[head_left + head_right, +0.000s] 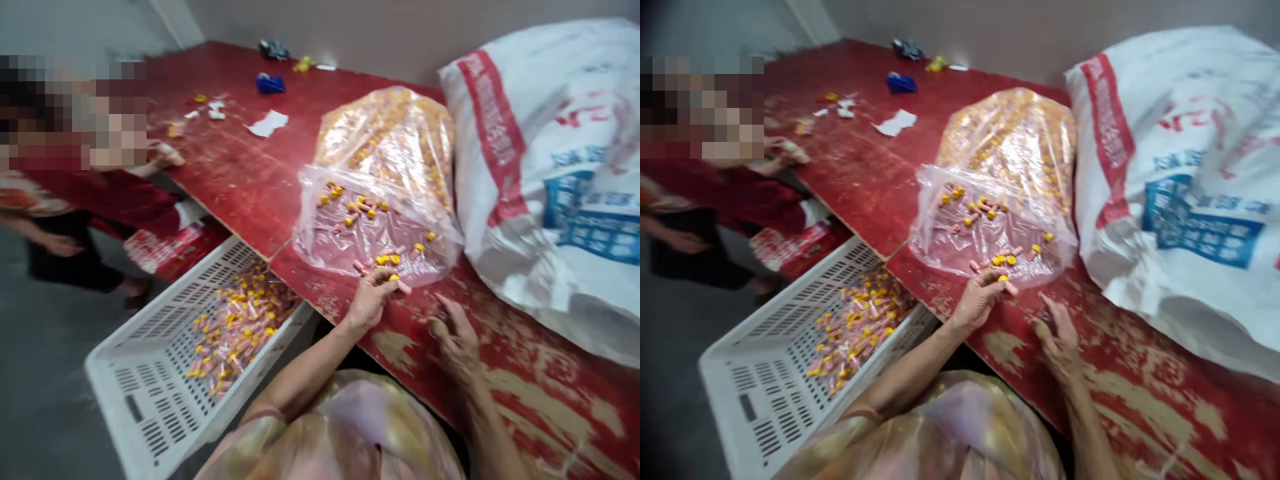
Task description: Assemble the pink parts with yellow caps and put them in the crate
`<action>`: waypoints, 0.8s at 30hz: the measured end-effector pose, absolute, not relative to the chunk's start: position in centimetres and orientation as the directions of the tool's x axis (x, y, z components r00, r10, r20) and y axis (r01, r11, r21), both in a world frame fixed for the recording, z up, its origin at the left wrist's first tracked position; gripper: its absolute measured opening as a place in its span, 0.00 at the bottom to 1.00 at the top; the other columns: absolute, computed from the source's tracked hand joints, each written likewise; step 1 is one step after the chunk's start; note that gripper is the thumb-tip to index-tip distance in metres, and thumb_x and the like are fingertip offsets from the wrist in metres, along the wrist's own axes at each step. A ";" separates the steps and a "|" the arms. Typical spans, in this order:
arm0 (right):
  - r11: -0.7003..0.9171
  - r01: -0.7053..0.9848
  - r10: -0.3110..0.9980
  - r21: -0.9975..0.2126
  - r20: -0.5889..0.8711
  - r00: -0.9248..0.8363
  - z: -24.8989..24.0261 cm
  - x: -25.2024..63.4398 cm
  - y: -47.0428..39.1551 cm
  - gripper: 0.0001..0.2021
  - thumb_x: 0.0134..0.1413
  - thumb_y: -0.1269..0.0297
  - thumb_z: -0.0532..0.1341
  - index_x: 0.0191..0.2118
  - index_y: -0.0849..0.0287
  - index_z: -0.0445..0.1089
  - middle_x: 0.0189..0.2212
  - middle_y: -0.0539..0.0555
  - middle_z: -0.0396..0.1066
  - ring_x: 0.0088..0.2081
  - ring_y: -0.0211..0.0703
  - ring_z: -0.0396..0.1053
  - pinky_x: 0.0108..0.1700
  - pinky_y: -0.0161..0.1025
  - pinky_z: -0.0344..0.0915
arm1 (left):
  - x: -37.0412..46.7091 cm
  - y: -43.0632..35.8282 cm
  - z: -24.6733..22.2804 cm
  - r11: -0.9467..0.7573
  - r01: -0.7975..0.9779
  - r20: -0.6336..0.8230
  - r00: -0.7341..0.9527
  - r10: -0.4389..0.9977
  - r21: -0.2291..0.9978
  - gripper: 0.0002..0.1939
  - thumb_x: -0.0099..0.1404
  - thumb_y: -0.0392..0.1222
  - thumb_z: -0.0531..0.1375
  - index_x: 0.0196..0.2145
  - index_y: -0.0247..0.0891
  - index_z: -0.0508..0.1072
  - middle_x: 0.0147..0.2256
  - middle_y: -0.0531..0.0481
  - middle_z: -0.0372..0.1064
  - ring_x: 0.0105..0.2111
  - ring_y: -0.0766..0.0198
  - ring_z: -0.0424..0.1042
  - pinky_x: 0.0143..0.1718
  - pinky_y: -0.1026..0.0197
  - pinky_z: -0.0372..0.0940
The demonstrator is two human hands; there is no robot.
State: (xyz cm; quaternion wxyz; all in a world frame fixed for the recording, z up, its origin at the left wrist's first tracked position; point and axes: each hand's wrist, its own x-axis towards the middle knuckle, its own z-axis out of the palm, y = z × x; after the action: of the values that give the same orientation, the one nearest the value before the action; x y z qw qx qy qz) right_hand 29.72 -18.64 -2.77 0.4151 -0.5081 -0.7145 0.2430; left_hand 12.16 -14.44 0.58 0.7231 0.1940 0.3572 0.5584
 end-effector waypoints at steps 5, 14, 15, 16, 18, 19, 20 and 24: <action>0.447 0.558 0.886 -0.699 0.429 -0.174 -1.9 29.4 -18.9 0.20 0.60 0.58 0.60 0.55 0.58 0.61 0.37 0.54 0.67 0.33 0.38 0.67 0.32 0.33 0.66 | 13.0 -16.1 0.9 0.255 -0.550 -0.259 0.072 0.963 0.795 0.17 0.48 0.41 0.69 0.34 0.33 0.71 0.25 0.53 0.73 0.26 0.67 0.73 0.33 0.63 0.69; 0.360 0.539 0.921 -0.762 0.382 -0.077 -1.4 29.3 -19.2 0.15 0.59 0.61 0.60 0.51 0.57 0.66 0.35 0.53 0.69 0.34 0.39 0.67 0.36 0.36 0.65 | 13.6 -16.7 0.1 0.220 -0.530 -0.285 -0.044 0.957 0.819 0.16 0.47 0.39 0.70 0.34 0.34 0.73 0.29 0.54 0.71 0.28 0.70 0.71 0.36 0.65 0.67; 0.286 0.473 0.942 -0.834 0.334 0.018 -1.4 29.4 -19.3 0.16 0.59 0.61 0.60 0.52 0.57 0.66 0.35 0.53 0.69 0.35 0.39 0.67 0.37 0.36 0.65 | 13.6 -16.7 0.0 0.217 -0.541 -0.296 -0.062 0.953 0.812 0.15 0.47 0.38 0.70 0.33 0.34 0.74 0.29 0.54 0.71 0.29 0.71 0.71 0.36 0.67 0.66; 0.222 0.374 0.952 -0.901 0.282 0.115 -1.4 29.4 -19.3 0.16 0.59 0.60 0.59 0.52 0.56 0.66 0.35 0.53 0.69 0.34 0.38 0.67 0.36 0.35 0.66 | 13.5 -16.7 -0.1 0.218 -0.560 -0.309 -0.072 0.948 0.799 0.15 0.46 0.37 0.70 0.32 0.34 0.74 0.29 0.55 0.71 0.29 0.73 0.70 0.35 0.69 0.65; 0.166 0.105 0.939 -0.980 0.190 0.286 -1.6 29.3 -19.2 0.15 0.58 0.59 0.59 0.49 0.57 0.66 0.34 0.52 0.69 0.30 0.36 0.67 0.31 0.34 0.66 | 13.4 -16.8 -0.2 0.244 -0.604 -0.348 -0.059 0.936 0.759 0.16 0.44 0.37 0.71 0.32 0.34 0.73 0.28 0.55 0.70 0.28 0.73 0.69 0.32 0.70 0.64; 0.177 -0.019 0.921 -0.984 0.159 0.354 -1.7 29.1 -19.2 0.14 0.57 0.59 0.60 0.47 0.57 0.65 0.33 0.52 0.69 0.27 0.35 0.66 0.28 0.33 0.65 | 13.4 -16.9 -0.2 0.268 -0.623 -0.372 -0.039 0.928 0.735 0.17 0.44 0.38 0.71 0.32 0.34 0.73 0.28 0.55 0.70 0.28 0.72 0.69 0.31 0.69 0.64; 0.204 -0.113 0.901 -0.972 0.142 0.410 -1.9 28.8 -19.1 0.14 0.55 0.59 0.62 0.45 0.57 0.64 0.33 0.51 0.69 0.26 0.35 0.66 0.27 0.32 0.65 | 13.5 -17.1 -0.2 0.295 -0.639 -0.395 -0.015 0.919 0.711 0.18 0.43 0.38 0.71 0.32 0.34 0.72 0.28 0.54 0.70 0.27 0.70 0.70 0.30 0.68 0.65; 0.283 -0.163 0.868 -0.945 0.181 0.462 -2.7 27.3 -19.2 0.15 0.49 0.65 0.67 0.40 0.58 0.62 0.36 0.52 0.69 0.35 0.40 0.72 0.39 0.39 0.70 | 14.2 -17.7 -0.1 0.337 -0.675 -0.426 0.037 0.904 0.656 0.20 0.42 0.39 0.72 0.32 0.34 0.71 0.28 0.53 0.70 0.28 0.67 0.71 0.30 0.65 0.67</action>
State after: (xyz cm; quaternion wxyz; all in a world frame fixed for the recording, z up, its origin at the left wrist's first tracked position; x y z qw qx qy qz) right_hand 27.35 -19.25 -2.70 0.7101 -0.4761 -0.3706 0.3629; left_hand 14.22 -17.66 -0.09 0.7065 0.1390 0.4115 0.5588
